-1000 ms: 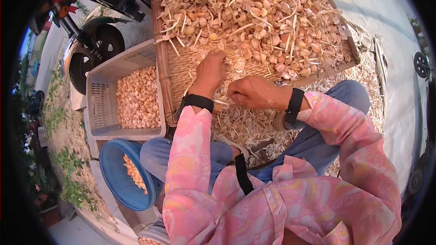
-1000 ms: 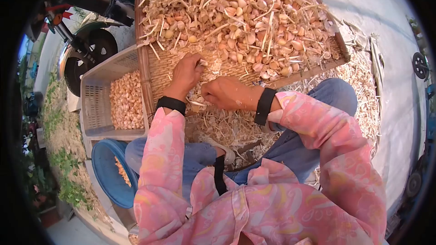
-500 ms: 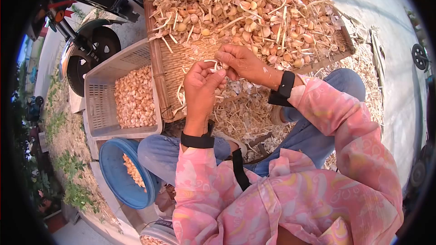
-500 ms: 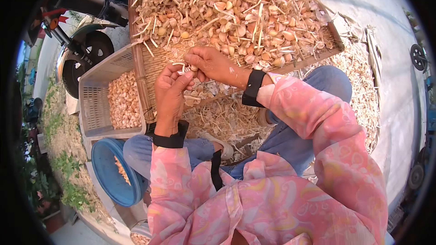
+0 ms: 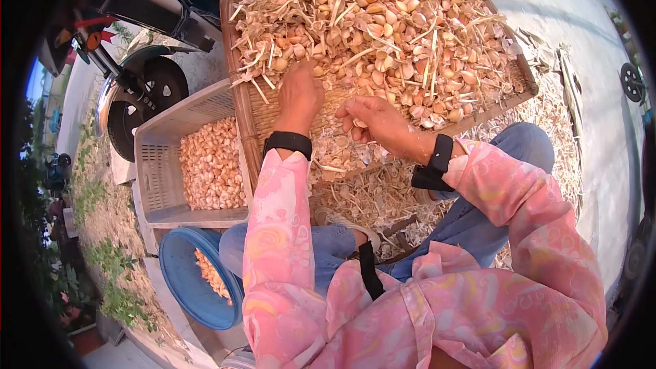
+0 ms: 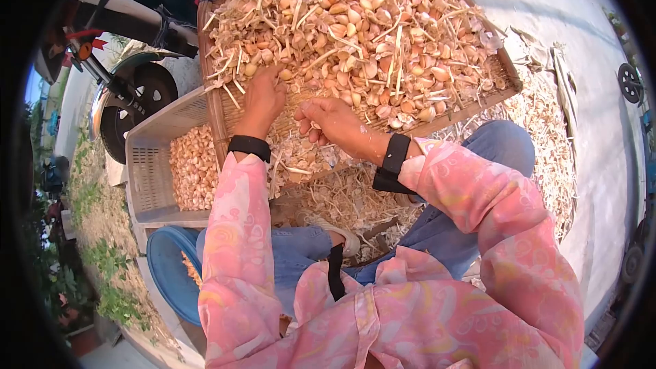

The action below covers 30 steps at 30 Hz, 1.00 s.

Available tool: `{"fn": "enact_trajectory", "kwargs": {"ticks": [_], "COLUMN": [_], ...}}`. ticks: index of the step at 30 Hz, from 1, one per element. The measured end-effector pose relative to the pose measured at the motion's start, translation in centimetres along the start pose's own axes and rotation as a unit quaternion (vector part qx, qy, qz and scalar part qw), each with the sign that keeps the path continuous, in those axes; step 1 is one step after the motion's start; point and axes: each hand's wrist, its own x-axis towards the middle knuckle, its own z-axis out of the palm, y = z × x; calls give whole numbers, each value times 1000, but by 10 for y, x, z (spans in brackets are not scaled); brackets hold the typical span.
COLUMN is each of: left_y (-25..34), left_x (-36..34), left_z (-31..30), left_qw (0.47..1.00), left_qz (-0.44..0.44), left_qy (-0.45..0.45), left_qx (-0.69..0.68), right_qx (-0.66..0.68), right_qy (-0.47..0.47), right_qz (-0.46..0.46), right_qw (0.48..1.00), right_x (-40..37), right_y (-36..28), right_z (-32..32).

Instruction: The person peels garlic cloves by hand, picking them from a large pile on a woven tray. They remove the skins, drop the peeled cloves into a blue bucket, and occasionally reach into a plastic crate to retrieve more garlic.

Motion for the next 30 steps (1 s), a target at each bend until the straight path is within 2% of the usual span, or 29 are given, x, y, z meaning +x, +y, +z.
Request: {"fn": "enact_trajectory", "kwargs": {"ticks": [3,7,10,11,14,15,18,19,22,23,24,27,28,30], "left_y": [2,0,3,10,17,17,28,36,44,48,52,76,93,130], "left_x": [15,9,-16,-22,-46,-54,-74,-79,-93,-97,-101,-113,-119,-130], "left_z": [27,22,-1,-10,-28,-35,-43,-46,-46,-49,-55,-79,-94,-127], "left_qw": [993,986,975,897,732,687,636,657,796,809,792,720,684,625], "left_qz": [3,-78,-173,-306,-393,-381,-343,-354,-271,-266,-260,-225,-204,-51], "left_qy": [-16,-131,-105,-134,-71,-90,-75,-59,-40,-28,-12,7,-4,-81], "left_qx": [118,63,-94,-289,-552,-612,-688,-663,-540,-523,-552,-656,-701,-775], "right_qx": [-7,-46,-76,-70,-77,-87,-137,-151,-176,-172,-166,-185,-189,-197], "right_qy": [-10,-40,-14,5,36,33,-13,-12,-24,-34,-43,12,6,-11], "right_qz": [-9,-27,-44,-55,-78,-91,-139,-146,-159,-157,-154,-216,-178,-97], "right_qw": [1000,998,996,996,993,991,981,977,971,972,973,959,966,975], "right_x": [3,7,12,12,12,10,4,1,-4,-5,-4,11,14,16], "right_y": [-9,-11,-7,-4,-1,-1,-2,-3,-5,-5,-5,3,2,2], "right_z": [0,-1,0,1,1,2,7,9,14,14,13,-1,-6,-12]}}
